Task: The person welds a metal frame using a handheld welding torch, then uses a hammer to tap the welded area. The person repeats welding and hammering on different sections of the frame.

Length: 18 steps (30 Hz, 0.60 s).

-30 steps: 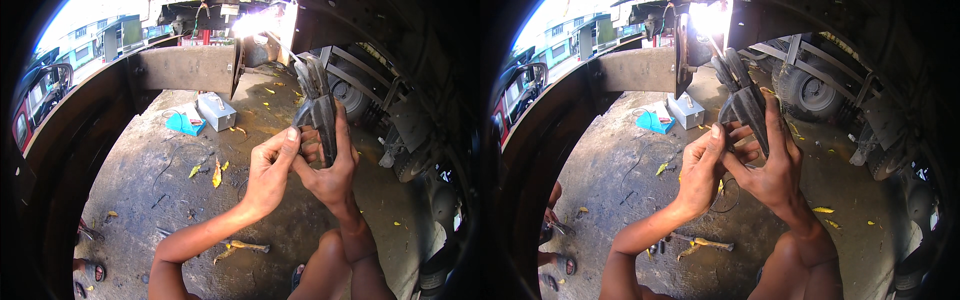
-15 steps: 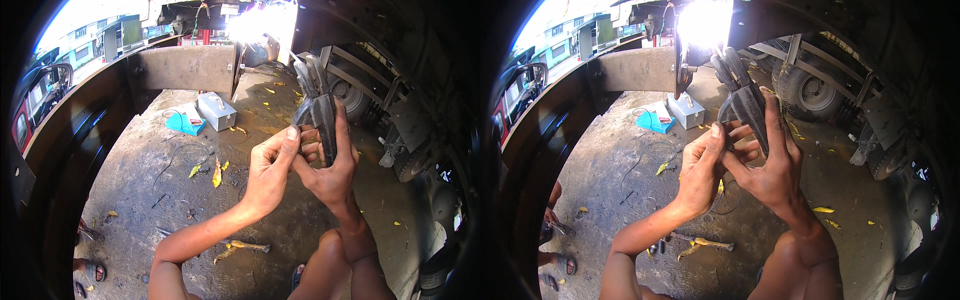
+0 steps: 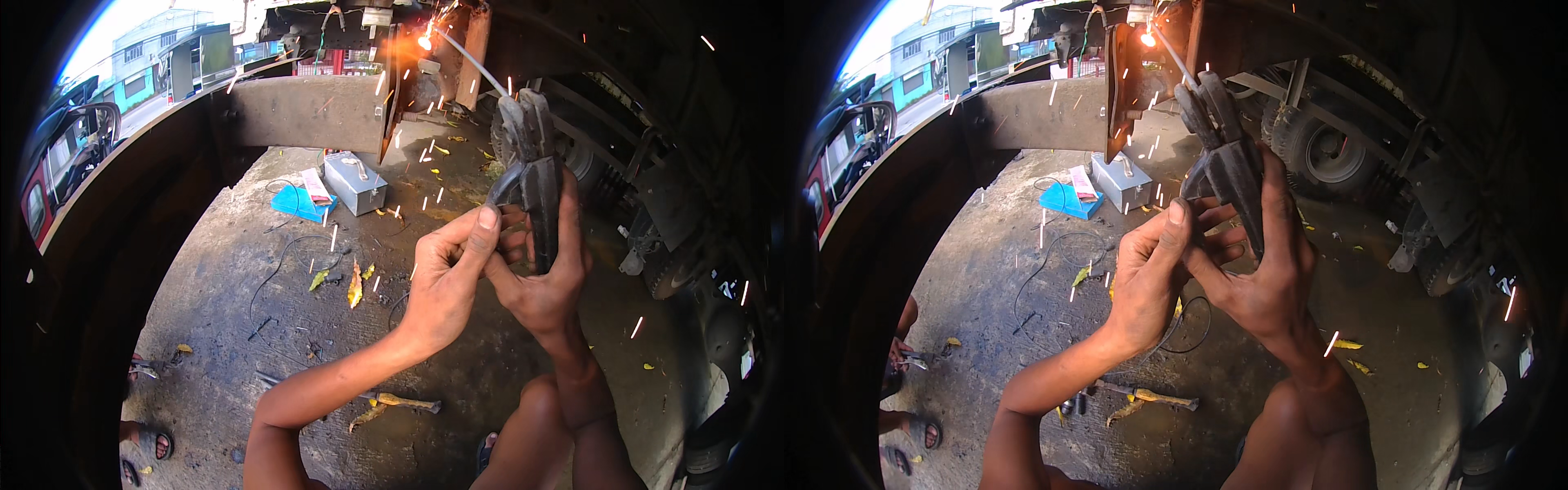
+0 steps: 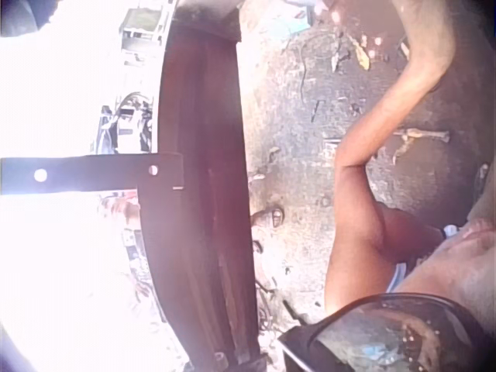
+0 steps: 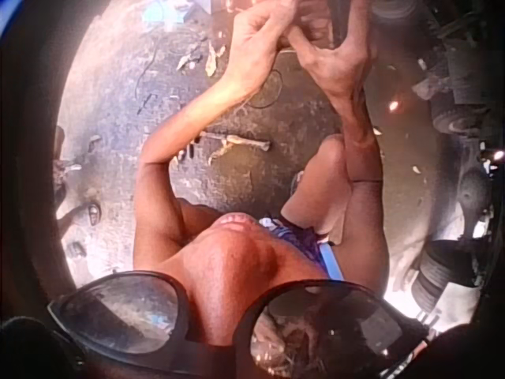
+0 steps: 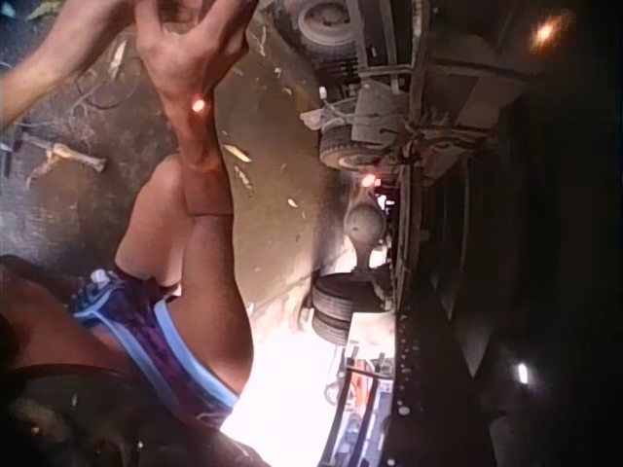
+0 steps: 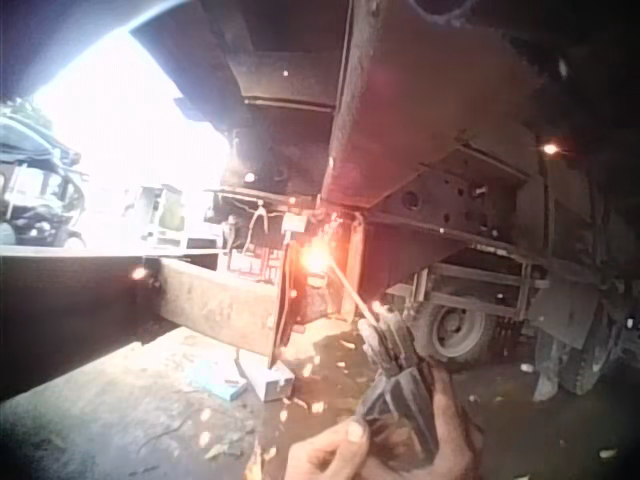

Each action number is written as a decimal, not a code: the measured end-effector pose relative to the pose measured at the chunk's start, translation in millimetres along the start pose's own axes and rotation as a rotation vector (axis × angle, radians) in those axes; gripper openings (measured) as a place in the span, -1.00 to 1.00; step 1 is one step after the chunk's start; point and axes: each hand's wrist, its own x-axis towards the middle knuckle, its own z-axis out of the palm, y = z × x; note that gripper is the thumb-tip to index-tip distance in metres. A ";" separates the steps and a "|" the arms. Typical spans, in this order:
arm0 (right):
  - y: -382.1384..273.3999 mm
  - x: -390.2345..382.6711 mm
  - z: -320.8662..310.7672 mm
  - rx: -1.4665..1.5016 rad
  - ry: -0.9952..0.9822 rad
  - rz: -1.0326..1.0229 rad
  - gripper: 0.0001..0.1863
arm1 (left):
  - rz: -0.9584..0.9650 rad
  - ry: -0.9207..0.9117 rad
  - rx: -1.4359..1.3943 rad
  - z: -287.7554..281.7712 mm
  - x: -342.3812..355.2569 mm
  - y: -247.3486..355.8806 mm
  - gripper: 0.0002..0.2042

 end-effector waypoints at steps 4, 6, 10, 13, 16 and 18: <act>-2.2 0.0 1.5 -0.029 -0.025 0.050 -0.09 | -0.027 0.017 -0.041 -0.7 -0.3 -0.2 -0.55; -3.2 1.5 1.4 -0.048 -0.020 0.039 -0.09 | -0.034 0.012 -0.051 -1.4 -0.1 -0.1 -0.55; -5.4 3.3 4.3 -0.036 0.003 0.040 -0.07 | -0.034 0.008 -0.054 -3.0 0.9 -0.7 -0.53; -5.1 4.0 6.0 -0.039 -0.001 0.037 -0.07 | -0.041 0.001 -0.062 -4.5 1.6 0.5 -0.52; -1.9 3.7 3.5 -0.074 -0.015 0.010 -0.07 | -0.038 -0.012 -0.086 -3.8 1.6 -1.8 -0.52; 1.1 2.8 4.6 -0.104 -0.023 -0.004 -0.08 | -0.032 -0.014 -0.077 -5.4 1.6 -0.9 -0.52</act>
